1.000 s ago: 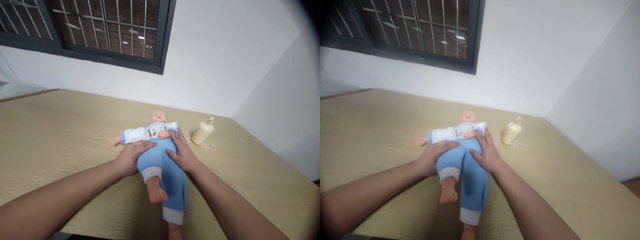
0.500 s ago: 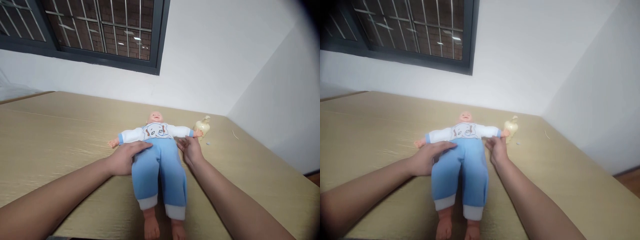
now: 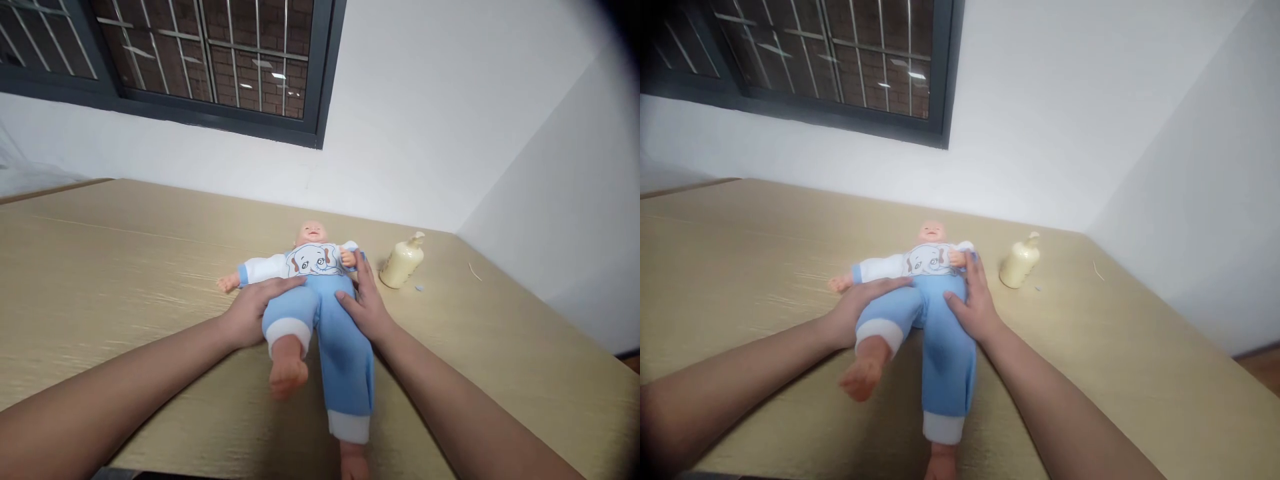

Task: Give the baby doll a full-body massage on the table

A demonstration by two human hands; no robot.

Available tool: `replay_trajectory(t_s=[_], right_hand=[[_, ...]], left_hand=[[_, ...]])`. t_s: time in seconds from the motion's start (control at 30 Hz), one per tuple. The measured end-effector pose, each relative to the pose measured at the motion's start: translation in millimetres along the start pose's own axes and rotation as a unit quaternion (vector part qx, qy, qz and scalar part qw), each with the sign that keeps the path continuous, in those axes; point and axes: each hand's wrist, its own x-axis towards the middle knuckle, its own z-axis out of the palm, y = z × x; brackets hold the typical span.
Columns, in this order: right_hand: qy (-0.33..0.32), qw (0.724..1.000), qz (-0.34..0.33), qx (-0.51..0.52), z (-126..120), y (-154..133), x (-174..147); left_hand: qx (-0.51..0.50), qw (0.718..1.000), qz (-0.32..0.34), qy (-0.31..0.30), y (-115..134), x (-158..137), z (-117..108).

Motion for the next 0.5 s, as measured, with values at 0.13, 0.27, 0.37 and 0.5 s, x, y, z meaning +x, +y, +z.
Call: replay_trajectory(t_s=[0.13,0.27,0.37,0.5], right_hand=[[-0.067,0.99,-0.047,-0.112,-1.6,-6.6,-2.5],[-0.105,0.979,-0.07,-0.161,-4.0,-10.1,-1.2],[-0.107,0.977,-0.07,-0.172,-4.6,-11.0,-0.4],[-0.068,0.986,-0.051,-0.143,-2.9,-6.7,-2.5]], left_hand=[[-0.035,0.999,0.022,0.006,-3.6,2.3,4.5],[-0.027,0.999,0.038,0.009,-7.1,2.2,6.1],[-0.015,0.999,0.044,0.007,-7.0,2.1,5.1],[0.004,0.999,0.05,-0.013,-4.8,1.7,1.2]])
